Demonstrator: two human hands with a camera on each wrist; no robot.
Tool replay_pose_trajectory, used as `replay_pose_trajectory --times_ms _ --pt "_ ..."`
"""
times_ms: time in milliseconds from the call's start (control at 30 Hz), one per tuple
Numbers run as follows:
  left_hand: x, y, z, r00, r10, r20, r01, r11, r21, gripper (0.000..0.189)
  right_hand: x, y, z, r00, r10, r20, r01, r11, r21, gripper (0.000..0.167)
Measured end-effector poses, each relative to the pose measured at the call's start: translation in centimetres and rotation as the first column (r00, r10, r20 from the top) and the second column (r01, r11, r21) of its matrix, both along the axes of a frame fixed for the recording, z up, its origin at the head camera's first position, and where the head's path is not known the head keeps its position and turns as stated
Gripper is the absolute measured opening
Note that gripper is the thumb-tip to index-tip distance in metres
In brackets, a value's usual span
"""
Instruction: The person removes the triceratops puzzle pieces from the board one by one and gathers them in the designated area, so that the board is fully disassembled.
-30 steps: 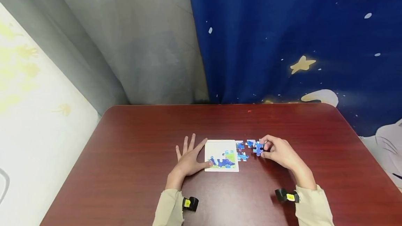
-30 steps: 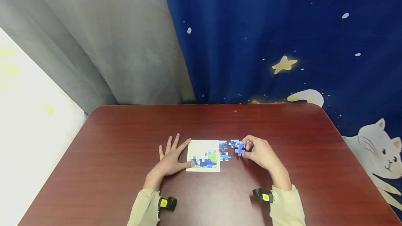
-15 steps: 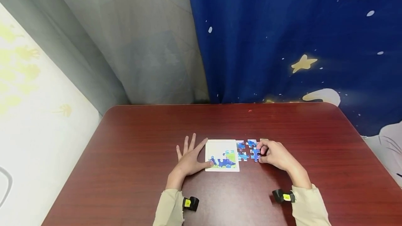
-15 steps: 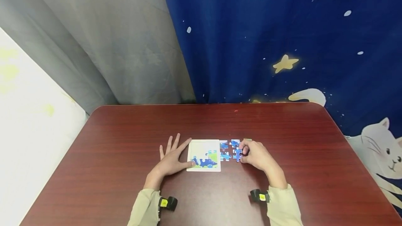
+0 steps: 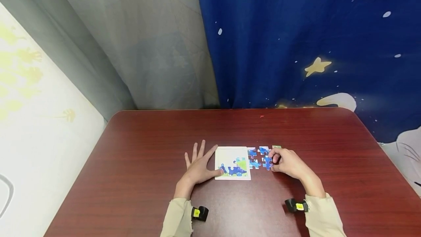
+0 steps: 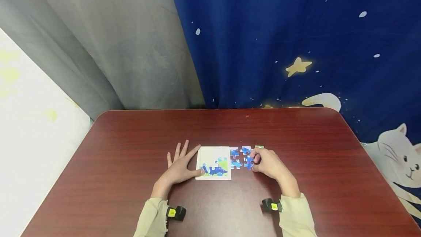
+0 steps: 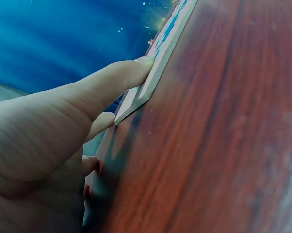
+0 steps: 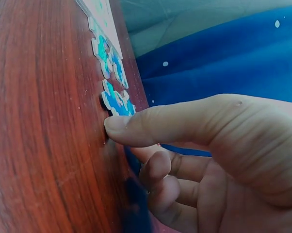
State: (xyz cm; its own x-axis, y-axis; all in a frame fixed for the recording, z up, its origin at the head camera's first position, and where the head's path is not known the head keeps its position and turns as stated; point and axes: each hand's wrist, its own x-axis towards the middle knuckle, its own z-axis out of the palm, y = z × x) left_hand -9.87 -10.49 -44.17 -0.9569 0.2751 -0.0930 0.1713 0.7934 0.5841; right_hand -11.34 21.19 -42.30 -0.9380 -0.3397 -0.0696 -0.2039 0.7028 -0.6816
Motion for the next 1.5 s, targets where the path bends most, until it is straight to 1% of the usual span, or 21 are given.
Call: replay_pose_trajectory --times_ms 200,367,533,700,800,1033,1133,1300,1433,1500 --pt "0.0 0.0 -0.1 1.000 0.006 0.007 -0.006 1.000 0.004 0.086 -0.1 0.1 -0.3 1.000 0.009 -0.001 -0.009 1.000 -0.001 0.028" --pt "0.1 -0.1 -0.1 1.000 0.007 0.009 -0.007 1.000 0.006 0.085 -0.1 0.0 -0.4 1.000 -0.001 0.002 0.001 1.000 0.009 0.028" --pt "0.1 -0.1 0.0 1.000 0.003 0.011 -0.003 1.000 0.003 0.085 0.1 -0.1 -0.3 1.000 -0.001 0.016 0.001 1.000 -0.014 0.029" --pt "0.1 -0.1 0.0 1.000 0.001 0.009 -0.001 1.000 0.005 0.086 0.1 0.0 -0.1 0.999 0.006 0.032 -0.005 0.999 -0.036 0.029" --pt "0.1 -0.1 0.0 1.000 -0.003 0.004 0.003 1.000 0.008 0.086 0.0 0.1 0.1 1.000 0.013 0.018 -0.012 0.999 -0.031 0.030" --pt "0.0 -0.1 0.0 1.000 0.000 0.002 0.000 1.000 0.013 0.085 0.0 -0.2 0.7 1.000 -0.029 0.001 0.029 0.998 -0.052 0.030" --pt "0.0 -0.1 0.0 1.000 0.001 0.003 -0.001 1.000 0.013 0.085 0.2 -0.9 0.9 1.000 -0.021 -0.021 0.020 0.998 -0.055 0.027" --pt "0.0 0.0 0.0 1.000 0.001 0.002 -0.001 1.000 0.011 0.085 0.4 -3.1 0.8 0.994 0.045 -0.099 -0.049 0.998 -0.035 0.024" --pt "0.0 0.0 0.0 1.000 0.000 -0.001 0.000 1.000 0.009 0.085 0.8 -5.1 0.4 0.985 0.096 -0.146 -0.095 0.995 0.013 0.030" --pt "0.1 0.1 0.1 1.000 -0.001 -0.001 0.001 1.000 0.010 0.085 1.0 -6.0 0.1 0.980 0.110 -0.168 -0.103 0.994 0.048 0.035"
